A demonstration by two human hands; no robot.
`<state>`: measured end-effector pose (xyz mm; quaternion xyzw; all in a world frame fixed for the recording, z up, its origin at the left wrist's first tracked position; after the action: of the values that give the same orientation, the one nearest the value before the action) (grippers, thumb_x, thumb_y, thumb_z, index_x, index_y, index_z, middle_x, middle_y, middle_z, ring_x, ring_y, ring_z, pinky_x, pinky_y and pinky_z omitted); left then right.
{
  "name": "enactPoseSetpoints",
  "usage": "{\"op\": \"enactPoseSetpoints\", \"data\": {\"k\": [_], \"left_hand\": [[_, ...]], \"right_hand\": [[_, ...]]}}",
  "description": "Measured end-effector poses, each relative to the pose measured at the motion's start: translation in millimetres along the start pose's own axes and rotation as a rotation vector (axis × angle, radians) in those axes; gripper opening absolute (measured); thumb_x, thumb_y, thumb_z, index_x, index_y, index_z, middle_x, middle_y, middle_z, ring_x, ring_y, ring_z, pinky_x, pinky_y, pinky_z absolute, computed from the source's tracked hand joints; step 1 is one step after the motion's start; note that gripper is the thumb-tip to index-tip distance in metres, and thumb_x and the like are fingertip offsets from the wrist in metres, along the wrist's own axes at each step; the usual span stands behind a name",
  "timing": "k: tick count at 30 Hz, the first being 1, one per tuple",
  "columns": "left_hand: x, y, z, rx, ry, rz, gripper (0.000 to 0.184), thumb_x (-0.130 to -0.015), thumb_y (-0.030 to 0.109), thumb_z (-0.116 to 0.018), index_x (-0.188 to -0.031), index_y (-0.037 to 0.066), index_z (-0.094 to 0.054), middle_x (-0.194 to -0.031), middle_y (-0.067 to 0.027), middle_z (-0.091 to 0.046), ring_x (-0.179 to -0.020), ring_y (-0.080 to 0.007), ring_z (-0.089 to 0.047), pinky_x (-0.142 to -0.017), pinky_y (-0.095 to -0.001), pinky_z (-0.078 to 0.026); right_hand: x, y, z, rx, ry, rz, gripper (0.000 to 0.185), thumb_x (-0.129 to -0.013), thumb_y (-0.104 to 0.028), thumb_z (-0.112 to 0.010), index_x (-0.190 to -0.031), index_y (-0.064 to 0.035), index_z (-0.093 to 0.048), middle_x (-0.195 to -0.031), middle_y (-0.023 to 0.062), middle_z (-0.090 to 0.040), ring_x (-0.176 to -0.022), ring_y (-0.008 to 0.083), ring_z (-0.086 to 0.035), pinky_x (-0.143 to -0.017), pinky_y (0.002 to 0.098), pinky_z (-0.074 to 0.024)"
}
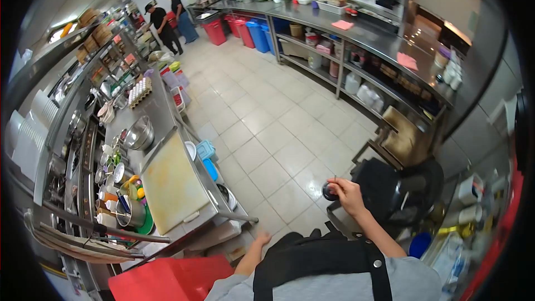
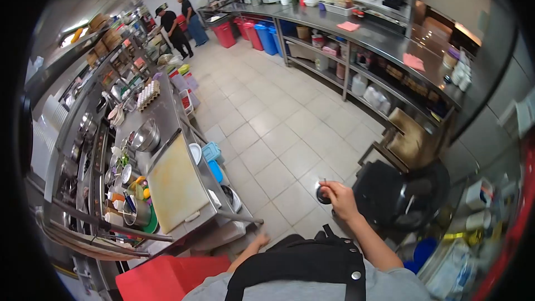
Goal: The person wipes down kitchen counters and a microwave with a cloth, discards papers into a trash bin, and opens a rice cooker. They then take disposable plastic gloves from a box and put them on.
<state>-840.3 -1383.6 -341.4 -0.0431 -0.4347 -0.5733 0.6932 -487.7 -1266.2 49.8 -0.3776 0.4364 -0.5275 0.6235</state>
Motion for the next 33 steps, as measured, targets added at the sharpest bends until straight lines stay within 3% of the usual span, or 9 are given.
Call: {"op": "enactPoseSetpoints", "data": {"k": [5, 10, 16, 20, 24, 28, 30, 31, 33], "left_hand": [[90, -118, -55, 0.04, -0.266, 0.44, 0.042, -0.083, 0.033, -0.049, -0.108, 0.002, -0.064, -0.113, -0.0241, -0.061, -0.107, -0.0382, -0.058, -0.092, -0.046, -0.045], [57, -98, -19, 0.097, -0.234, 0.51, 0.043, -0.083, 0.034, -0.048, -0.108, 0.002, -0.064, -0.112, -0.0239, -0.061, -0.107, -0.038, -0.058, -0.091, -0.0464, -0.046], [-207, 30, 154, -0.169, -0.016, 0.183, 0.043, -0.083, 0.034, -0.047, -0.107, 0.003, -0.064, -0.112, -0.0238, -0.061, -0.106, -0.0378, -0.058, -0.09, -0.0468, -0.046], [-362, 238, 341, -0.03, 0.227, 0.069, 0.044, -0.083, 0.032, -0.051, -0.118, 0.006, -0.057, -0.121, -0.0189, -0.058, -0.114, -0.0357, -0.054, -0.096, -0.044, -0.043], [-440, 429, 459, 0.228, 0.45, -0.369, 0.038, -0.084, 0.025, -0.056, -0.116, 0.005, -0.057, -0.107, -0.0187, -0.064, -0.098, -0.0317, -0.061, -0.085, -0.0404, -0.048], [-443, 536, 474, 0.462, 0.42, -0.598, 0.036, -0.086, 0.026, -0.056, -0.114, 0.004, -0.057, -0.098, -0.0145, -0.066, -0.087, -0.023, -0.064, -0.079, -0.0356, -0.049], [-482, 521, 430, 0.603, 0.24, -0.605, 0.036, -0.088, 0.028, -0.055, -0.113, 0.003, -0.058, -0.095, -0.0121, -0.066, -0.085, -0.0188, -0.062, -0.077, -0.0341, -0.049], [-503, 492, 404, 0.452, 0.271, -0.477, 0.033, -0.09, 0.026, -0.055, -0.111, 0.002, -0.057, -0.09, -0.0108, -0.066, -0.082, -0.0202, -0.063, -0.073, -0.0316, -0.048], [-506, 419, 342, 0.173, 0.166, -0.14, 0.05, -0.086, 0.04, -0.052, -0.117, 0.001, -0.055, -0.111, -0.024, -0.062, -0.105, -0.0387, -0.059, -0.09, -0.0459, -0.046]], "right_hand": [[-124, -26, -43, -0.154, -0.195, 0.183, 0.013, -0.09, -0.009, -0.059, -0.095, 0.0014, -0.066, -0.088, 0.0104, -0.068, -0.072, 0.0151, -0.067, -0.065, 0.0255, -0.0533], [-210, -42, -36, 0.122, -0.169, 0.34, 0.01, -0.086, -0.008, -0.063, -0.089, -0.0001, -0.067, -0.083, 0.0101, -0.068, -0.073, 0.0196, -0.067, -0.065, 0.0272, -0.0524], [-289, 21, 15, 0.062, 0.021, 0.12, 0.009, -0.085, -0.006, -0.063, -0.088, 0.0, -0.068, -0.078, 0.0113, -0.067, -0.069, 0.0186, -0.065, -0.062, 0.0274, -0.0497], [-342, 56, 64, 0.051, 0.155, 0.059, 0.008, -0.084, -0.005, -0.063, -0.086, 0.0011, -0.068, -0.078, 0.0119, -0.067, -0.067, 0.0179, -0.063, -0.062, 0.0278, -0.0492], [-404, 88, 113, 0.066, 0.261, -0.005, 0.008, -0.083, -0.004, -0.064, -0.085, 0.0017, -0.068, -0.079, 0.0117, -0.067, -0.068, 0.0176, -0.063, -0.063, 0.0286, -0.0491], [-484, 97, 147, 0.156, 0.23, 0.096, 0.009, -0.081, -0.007, -0.066, -0.085, 0.0008, -0.07, -0.08, 0.0123, -0.066, -0.068, 0.0202, -0.063, -0.063, 0.0285, -0.0487], [-526, 102, 164, 0.169, 0.205, 0.16, 0.01, -0.081, -0.007, -0.066, -0.085, 0.0005, -0.07, -0.08, 0.0121, -0.066, -0.069, 0.0211, -0.063, -0.063, 0.0289, -0.0486], [-547, 103, 170, 0.179, 0.194, 0.213, 0.01, -0.081, -0.007, -0.066, -0.085, 0.0003, -0.071, -0.08, 0.012, -0.065, -0.069, 0.022, -0.062, -0.063, 0.0293, -0.0484], [-586, 110, 183, 0.188, 0.178, 0.217, 0.01, -0.08, -0.007, -0.066, -0.085, 0.0002, -0.071, -0.08, 0.0118, -0.064, -0.07, 0.0223, -0.062, -0.062, 0.03, -0.0482]]}}
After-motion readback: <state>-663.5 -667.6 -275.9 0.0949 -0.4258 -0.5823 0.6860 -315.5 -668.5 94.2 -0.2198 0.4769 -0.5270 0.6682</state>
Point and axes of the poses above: each hand's wrist, its own x-axis away from the middle knuckle, its own z-axis out of the back of the hand, y = z × x, the point moved 8 cm from there along -x, towards the middle knuckle
